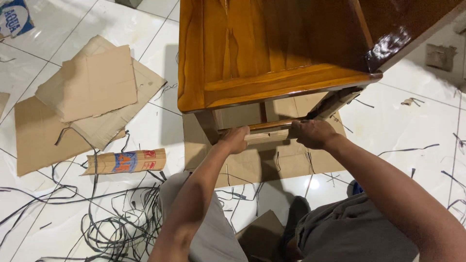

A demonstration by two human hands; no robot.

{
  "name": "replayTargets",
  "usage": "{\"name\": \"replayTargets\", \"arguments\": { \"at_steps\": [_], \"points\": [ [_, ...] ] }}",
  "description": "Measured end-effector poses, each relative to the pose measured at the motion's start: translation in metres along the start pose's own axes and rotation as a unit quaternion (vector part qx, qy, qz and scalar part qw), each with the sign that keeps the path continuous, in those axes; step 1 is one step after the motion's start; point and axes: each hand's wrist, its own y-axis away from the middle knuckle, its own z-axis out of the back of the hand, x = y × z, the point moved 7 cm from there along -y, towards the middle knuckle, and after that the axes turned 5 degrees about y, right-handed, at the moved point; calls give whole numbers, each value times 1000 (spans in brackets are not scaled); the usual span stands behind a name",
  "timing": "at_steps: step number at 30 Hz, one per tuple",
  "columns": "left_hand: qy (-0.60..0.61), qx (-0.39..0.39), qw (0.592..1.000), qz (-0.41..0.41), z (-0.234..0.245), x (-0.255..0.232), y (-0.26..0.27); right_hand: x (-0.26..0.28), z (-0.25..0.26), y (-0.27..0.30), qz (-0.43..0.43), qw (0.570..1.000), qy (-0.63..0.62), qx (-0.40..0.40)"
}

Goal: Unwrapping a wooden chair by removing plastic ties and cardboard packaging

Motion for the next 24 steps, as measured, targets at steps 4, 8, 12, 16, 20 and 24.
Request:
{"name": "replayTargets", "arguments": {
  "at_steps": [4, 8, 12, 16, 20, 24],
  "points": [
    [-14, -27, 999, -15, 2, -5, -7, 8, -4, -4, 9, 999, 37, -38],
    [-36, -49, 998, -11, -2, -4, -14, 15, -12, -12, 1, 994, 94, -64],
    [-23, -69, 997, -9, -7, 2, -23, 15, 0, -16, 23, 997, 27, -62],
    [18, -98, 995, -18, -23, 18, -40, 18, 14, -17, 15, 995, 72, -62],
    [-2, -97, 995, -1, -31, 25, -42, 13, -4, -34, 41, 993, 104, -39],
    [-57, -108, 991, 48, -25, 38, -55, 6, -33, -59, 61, 988, 141, -24]
  ]
}}
